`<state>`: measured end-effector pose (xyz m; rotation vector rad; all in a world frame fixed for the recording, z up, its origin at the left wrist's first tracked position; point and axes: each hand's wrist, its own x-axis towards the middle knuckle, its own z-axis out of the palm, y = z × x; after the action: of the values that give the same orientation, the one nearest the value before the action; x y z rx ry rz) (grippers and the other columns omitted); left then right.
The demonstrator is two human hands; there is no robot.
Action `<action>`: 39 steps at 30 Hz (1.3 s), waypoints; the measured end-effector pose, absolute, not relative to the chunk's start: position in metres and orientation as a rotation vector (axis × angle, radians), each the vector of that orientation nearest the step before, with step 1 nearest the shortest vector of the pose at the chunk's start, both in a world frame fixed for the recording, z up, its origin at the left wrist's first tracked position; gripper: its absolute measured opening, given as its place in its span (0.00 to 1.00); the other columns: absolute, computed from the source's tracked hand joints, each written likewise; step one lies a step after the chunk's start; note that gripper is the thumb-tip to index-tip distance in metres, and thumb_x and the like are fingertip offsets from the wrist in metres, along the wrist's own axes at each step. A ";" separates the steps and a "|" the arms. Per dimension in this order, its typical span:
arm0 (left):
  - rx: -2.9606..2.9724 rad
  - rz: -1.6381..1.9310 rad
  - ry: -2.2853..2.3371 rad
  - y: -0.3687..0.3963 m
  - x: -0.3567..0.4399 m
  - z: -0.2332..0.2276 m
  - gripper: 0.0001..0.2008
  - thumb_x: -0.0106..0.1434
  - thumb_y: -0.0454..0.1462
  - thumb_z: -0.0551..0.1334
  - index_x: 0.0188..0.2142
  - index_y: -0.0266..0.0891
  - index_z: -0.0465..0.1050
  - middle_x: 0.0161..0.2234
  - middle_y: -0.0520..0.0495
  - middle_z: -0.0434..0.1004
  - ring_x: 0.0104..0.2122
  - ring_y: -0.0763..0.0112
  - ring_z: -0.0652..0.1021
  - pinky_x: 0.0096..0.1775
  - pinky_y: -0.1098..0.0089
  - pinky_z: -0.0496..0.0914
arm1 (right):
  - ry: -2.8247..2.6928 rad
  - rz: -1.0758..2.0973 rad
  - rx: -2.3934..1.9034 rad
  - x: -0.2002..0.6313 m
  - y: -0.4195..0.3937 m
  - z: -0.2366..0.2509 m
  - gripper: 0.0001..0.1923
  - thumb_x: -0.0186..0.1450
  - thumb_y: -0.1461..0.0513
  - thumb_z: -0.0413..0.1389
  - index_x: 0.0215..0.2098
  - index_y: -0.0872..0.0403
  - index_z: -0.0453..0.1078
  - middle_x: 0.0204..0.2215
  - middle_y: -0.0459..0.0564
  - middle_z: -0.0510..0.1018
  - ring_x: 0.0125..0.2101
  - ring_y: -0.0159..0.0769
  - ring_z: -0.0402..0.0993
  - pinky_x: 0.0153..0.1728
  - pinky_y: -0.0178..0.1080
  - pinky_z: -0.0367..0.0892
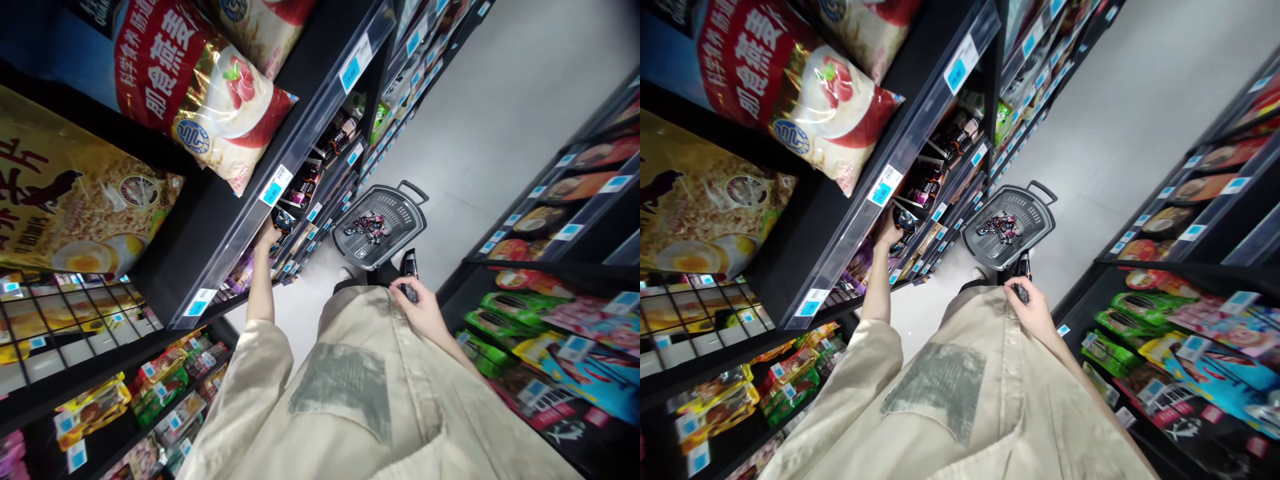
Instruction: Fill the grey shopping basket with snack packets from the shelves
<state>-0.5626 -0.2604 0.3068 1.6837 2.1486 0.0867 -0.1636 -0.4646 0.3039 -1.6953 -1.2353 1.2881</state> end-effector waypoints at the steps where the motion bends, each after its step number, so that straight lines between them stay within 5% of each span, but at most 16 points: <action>1: 1.697 0.045 2.168 -0.263 -0.559 0.299 0.41 0.66 0.33 0.65 0.76 0.38 0.53 0.72 0.36 0.61 0.70 0.48 0.65 0.71 0.52 0.59 | -1.224 1.306 -1.698 -0.164 -0.464 0.303 0.17 0.66 0.46 0.62 0.39 0.51 0.75 0.26 0.47 0.78 0.26 0.38 0.72 0.29 0.39 0.67; 5: 1.752 -0.136 2.299 -0.283 -0.545 0.265 0.36 0.71 0.35 0.55 0.76 0.47 0.53 0.75 0.41 0.55 0.71 0.46 0.61 0.71 0.38 0.53 | -1.235 1.345 -1.700 -0.167 -0.460 0.304 0.17 0.67 0.47 0.62 0.40 0.51 0.75 0.25 0.46 0.76 0.23 0.36 0.70 0.28 0.39 0.65; 12: 1.640 -0.073 2.480 -0.294 -0.547 0.237 0.33 0.73 0.36 0.51 0.76 0.42 0.55 0.76 0.38 0.52 0.74 0.46 0.54 0.70 0.37 0.54 | -1.228 1.332 -1.689 -0.169 -0.459 0.308 0.17 0.66 0.47 0.62 0.39 0.51 0.75 0.26 0.46 0.77 0.23 0.35 0.71 0.27 0.38 0.65; 17: 1.528 0.185 2.455 -0.262 -0.547 0.227 0.29 0.75 0.37 0.52 0.73 0.33 0.60 0.74 0.31 0.55 0.75 0.48 0.54 0.73 0.46 0.51 | -1.182 1.341 -1.706 -0.167 -0.462 0.309 0.17 0.65 0.47 0.62 0.39 0.51 0.75 0.23 0.45 0.76 0.21 0.35 0.69 0.26 0.38 0.64; 22: 1.555 0.428 2.303 -0.258 -0.555 0.230 0.33 0.73 0.38 0.58 0.75 0.38 0.56 0.72 0.38 0.62 0.72 0.61 0.62 0.73 0.61 0.54 | -1.195 1.354 -1.695 -0.167 -0.462 0.310 0.17 0.65 0.47 0.63 0.39 0.51 0.75 0.22 0.45 0.75 0.20 0.34 0.68 0.24 0.38 0.62; 26: 1.441 0.215 2.525 -0.289 -0.559 0.239 0.30 0.77 0.43 0.51 0.74 0.38 0.59 0.72 0.33 0.60 0.74 0.49 0.58 0.72 0.48 0.54 | -1.160 1.358 -1.687 -0.166 -0.462 0.304 0.17 0.66 0.46 0.63 0.39 0.51 0.74 0.22 0.44 0.75 0.19 0.34 0.67 0.23 0.37 0.62; 29: 1.412 -0.085 2.533 -0.305 -0.552 0.241 0.33 0.77 0.51 0.48 0.77 0.45 0.52 0.77 0.35 0.47 0.75 0.38 0.50 0.70 0.37 0.53 | -1.125 1.386 -1.671 -0.167 -0.461 0.301 0.18 0.66 0.46 0.63 0.40 0.51 0.74 0.20 0.43 0.73 0.18 0.33 0.66 0.22 0.37 0.62; 32: 1.409 -0.232 2.525 -0.300 -0.542 0.239 0.36 0.77 0.54 0.45 0.78 0.46 0.45 0.77 0.34 0.43 0.75 0.36 0.47 0.68 0.31 0.51 | -1.140 1.411 -1.655 -0.169 -0.457 0.303 0.18 0.67 0.45 0.63 0.40 0.51 0.73 0.19 0.42 0.72 0.18 0.33 0.65 0.21 0.37 0.61; 36: 1.549 -0.215 2.512 -0.279 -0.538 0.235 0.32 0.78 0.49 0.43 0.78 0.47 0.47 0.77 0.36 0.45 0.75 0.38 0.49 0.68 0.30 0.48 | -1.116 1.454 -1.541 -0.174 -0.454 0.313 0.23 0.71 0.43 0.58 0.53 0.49 0.69 0.29 0.46 0.78 0.21 0.34 0.67 0.23 0.38 0.65; 39: 1.475 -0.200 2.449 -0.272 -0.541 0.236 0.30 0.78 0.47 0.44 0.77 0.51 0.52 0.78 0.41 0.45 0.75 0.36 0.50 0.67 0.28 0.50 | -1.139 1.384 -1.480 -0.173 -0.455 0.319 0.32 0.75 0.42 0.51 0.70 0.46 0.54 0.41 0.51 0.80 0.27 0.36 0.71 0.29 0.42 0.73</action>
<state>-0.5411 -0.2717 0.2361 1.4751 2.4487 -0.1999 -0.1726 -0.4548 0.3192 -1.4804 -1.1393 1.3838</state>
